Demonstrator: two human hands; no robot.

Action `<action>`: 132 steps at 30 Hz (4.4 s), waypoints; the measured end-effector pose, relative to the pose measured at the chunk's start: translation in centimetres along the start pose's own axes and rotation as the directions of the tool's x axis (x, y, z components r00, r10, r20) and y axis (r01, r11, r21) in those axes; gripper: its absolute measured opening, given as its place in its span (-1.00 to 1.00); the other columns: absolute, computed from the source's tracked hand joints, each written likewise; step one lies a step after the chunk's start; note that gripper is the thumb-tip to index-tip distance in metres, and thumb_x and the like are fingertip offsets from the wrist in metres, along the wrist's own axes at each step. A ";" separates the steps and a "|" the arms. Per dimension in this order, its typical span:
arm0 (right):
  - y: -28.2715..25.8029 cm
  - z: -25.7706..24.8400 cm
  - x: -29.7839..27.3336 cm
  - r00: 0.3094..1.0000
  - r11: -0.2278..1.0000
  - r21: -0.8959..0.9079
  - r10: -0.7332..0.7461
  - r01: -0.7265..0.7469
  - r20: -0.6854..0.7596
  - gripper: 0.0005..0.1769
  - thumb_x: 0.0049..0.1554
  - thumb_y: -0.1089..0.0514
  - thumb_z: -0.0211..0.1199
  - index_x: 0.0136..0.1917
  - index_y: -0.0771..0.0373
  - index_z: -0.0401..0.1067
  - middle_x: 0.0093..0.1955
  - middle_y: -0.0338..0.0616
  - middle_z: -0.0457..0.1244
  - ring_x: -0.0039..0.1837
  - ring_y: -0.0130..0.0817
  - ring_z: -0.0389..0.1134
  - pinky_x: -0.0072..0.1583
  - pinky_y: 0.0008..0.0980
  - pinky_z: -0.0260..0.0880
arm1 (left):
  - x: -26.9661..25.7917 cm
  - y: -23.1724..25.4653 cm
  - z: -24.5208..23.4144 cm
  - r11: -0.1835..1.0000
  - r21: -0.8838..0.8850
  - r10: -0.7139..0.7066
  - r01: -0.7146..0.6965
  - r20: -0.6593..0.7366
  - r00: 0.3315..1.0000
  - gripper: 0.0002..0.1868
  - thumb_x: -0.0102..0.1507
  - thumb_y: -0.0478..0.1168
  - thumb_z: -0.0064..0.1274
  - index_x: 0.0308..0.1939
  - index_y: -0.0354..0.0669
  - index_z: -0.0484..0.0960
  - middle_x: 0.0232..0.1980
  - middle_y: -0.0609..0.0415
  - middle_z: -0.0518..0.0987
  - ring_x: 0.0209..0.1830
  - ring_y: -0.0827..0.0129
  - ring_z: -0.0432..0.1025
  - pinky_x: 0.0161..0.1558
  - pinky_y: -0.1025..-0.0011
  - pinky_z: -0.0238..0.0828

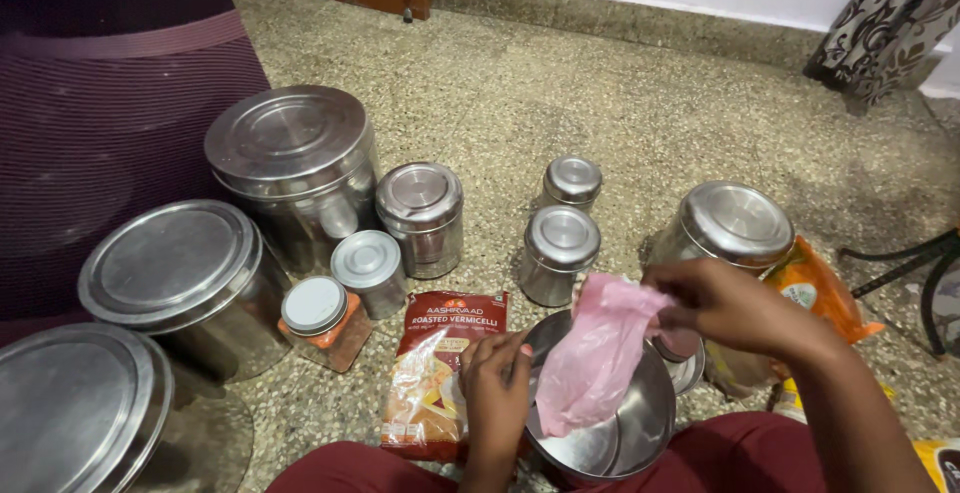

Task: The person sits on the floor and opens several metal containers and food packages, then places them into a larger metal container. They handle a jaggery bag, a chocolate spread jar, a pink plastic bag, and a yellow packet, closing and stacking containers as they go.

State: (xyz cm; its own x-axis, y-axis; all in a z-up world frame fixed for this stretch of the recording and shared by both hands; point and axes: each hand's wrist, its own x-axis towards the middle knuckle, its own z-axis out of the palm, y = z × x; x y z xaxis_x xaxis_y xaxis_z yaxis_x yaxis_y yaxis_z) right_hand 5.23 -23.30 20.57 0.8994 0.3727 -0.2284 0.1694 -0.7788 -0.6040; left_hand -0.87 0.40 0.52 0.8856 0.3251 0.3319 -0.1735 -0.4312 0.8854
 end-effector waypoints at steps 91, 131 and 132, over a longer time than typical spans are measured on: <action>10.2 6.7 0.8 0.801 -0.198 0.806 0.382 0.558 -0.460 -0.46 0.36 -0.02 -0.18 0.46 0.30 0.24 0.47 0.11 0.21 0.47 -0.03 0.26 0.46 0.09 0.13 | 0.2 3.0 -3.4 0.337 -0.710 -0.104 0.618 0.624 0.774 -0.48 0.29 -0.26 0.04 0.31 -0.43 0.49 -0.01 -0.16 0.71 -0.22 0.33 0.63 -0.19 0.35 0.64; -0.5 14.3 -1.0 0.729 0.847 -0.047 -0.483 0.530 -0.485 -0.52 -0.02 0.47 0.22 0.18 0.25 0.50 0.18 -0.10 0.41 0.23 -0.19 0.46 0.22 -0.30 0.44 | -0.5 2.6 -1.8 0.448 -0.769 -0.060 0.456 0.483 0.874 -0.30 0.19 -0.41 0.24 0.38 -0.48 0.33 0.20 -0.14 0.57 0.06 0.41 0.52 0.04 0.46 0.52; -0.2 14.4 -1.0 0.721 0.835 -0.068 -0.510 0.546 -0.470 -0.50 0.00 0.47 0.20 0.21 0.26 0.49 0.21 -0.08 0.41 0.26 -0.18 0.44 0.24 -0.27 0.41 | -0.5 2.7 -1.8 0.467 -0.786 -0.015 0.404 0.450 0.893 -0.30 0.16 -0.46 0.25 0.36 -0.52 0.34 0.22 -0.10 0.56 0.12 0.44 0.52 0.09 0.48 0.52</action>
State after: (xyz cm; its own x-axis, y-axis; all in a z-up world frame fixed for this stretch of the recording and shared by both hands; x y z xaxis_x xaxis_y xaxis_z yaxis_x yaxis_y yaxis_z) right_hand -1.49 -16.24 9.87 0.7514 0.4287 0.5016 0.6598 -0.4809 -0.5774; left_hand -2.58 0.57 3.32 0.9872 -0.0824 0.1366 -0.0617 0.5921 0.8035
